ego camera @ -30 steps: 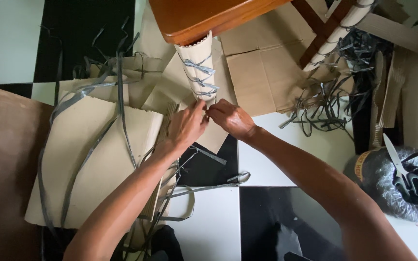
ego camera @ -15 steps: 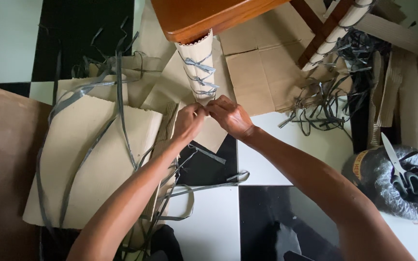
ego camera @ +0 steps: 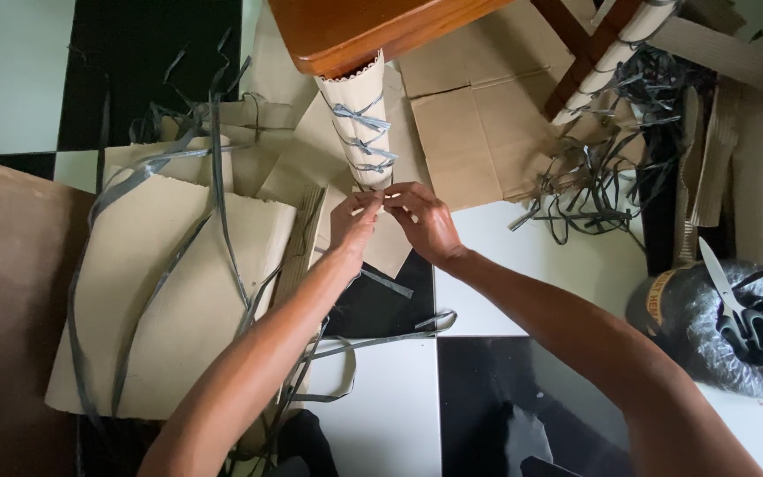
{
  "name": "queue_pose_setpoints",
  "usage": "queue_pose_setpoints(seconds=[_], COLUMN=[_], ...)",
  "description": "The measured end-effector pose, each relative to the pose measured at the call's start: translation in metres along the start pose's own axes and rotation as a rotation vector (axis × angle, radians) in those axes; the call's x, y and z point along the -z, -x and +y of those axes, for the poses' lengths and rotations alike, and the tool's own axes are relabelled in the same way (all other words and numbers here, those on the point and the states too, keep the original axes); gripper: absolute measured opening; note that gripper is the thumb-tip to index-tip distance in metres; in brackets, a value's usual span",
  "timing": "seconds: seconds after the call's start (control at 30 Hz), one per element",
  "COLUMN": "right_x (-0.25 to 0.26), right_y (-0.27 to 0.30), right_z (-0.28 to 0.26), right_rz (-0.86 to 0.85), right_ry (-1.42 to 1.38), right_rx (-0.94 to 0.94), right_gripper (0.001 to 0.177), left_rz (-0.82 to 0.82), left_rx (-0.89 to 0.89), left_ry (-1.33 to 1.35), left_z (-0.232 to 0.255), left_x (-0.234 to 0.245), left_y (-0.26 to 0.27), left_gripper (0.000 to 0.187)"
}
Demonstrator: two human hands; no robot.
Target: Wrapping chair legs with protective paper and securing them with ties
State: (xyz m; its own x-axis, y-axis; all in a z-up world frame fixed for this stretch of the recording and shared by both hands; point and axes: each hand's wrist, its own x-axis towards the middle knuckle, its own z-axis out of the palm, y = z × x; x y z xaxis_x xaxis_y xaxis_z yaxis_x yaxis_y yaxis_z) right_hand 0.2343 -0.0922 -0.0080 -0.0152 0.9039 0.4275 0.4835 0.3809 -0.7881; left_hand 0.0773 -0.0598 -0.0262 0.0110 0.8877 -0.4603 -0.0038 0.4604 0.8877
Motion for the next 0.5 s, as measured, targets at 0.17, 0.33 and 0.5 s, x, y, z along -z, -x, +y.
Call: queue_pose_setpoints(seconds=[0.17,0.33,0.5], right_x=[-0.005,-0.015,-0.005], right_y=[0.003,0.003,-0.013], right_z=[-0.024,-0.018,0.007], right_rz=[0.148,0.298,0.219], right_ry=[-0.049,-0.039,0.058], right_rx=[-0.198,-0.343,-0.334], right_gripper=[0.004,0.007,0.007], left_rz=[0.069,0.267,0.267], left_rx=[-0.043,-0.097,-0.081], left_ry=[0.037,-0.018,-0.153], left_z=[0.013,0.021,0.014], left_x=[-0.013,-0.013,0.005], left_y=[0.027,0.017,-0.016], left_gripper=[0.021,0.014,0.019])
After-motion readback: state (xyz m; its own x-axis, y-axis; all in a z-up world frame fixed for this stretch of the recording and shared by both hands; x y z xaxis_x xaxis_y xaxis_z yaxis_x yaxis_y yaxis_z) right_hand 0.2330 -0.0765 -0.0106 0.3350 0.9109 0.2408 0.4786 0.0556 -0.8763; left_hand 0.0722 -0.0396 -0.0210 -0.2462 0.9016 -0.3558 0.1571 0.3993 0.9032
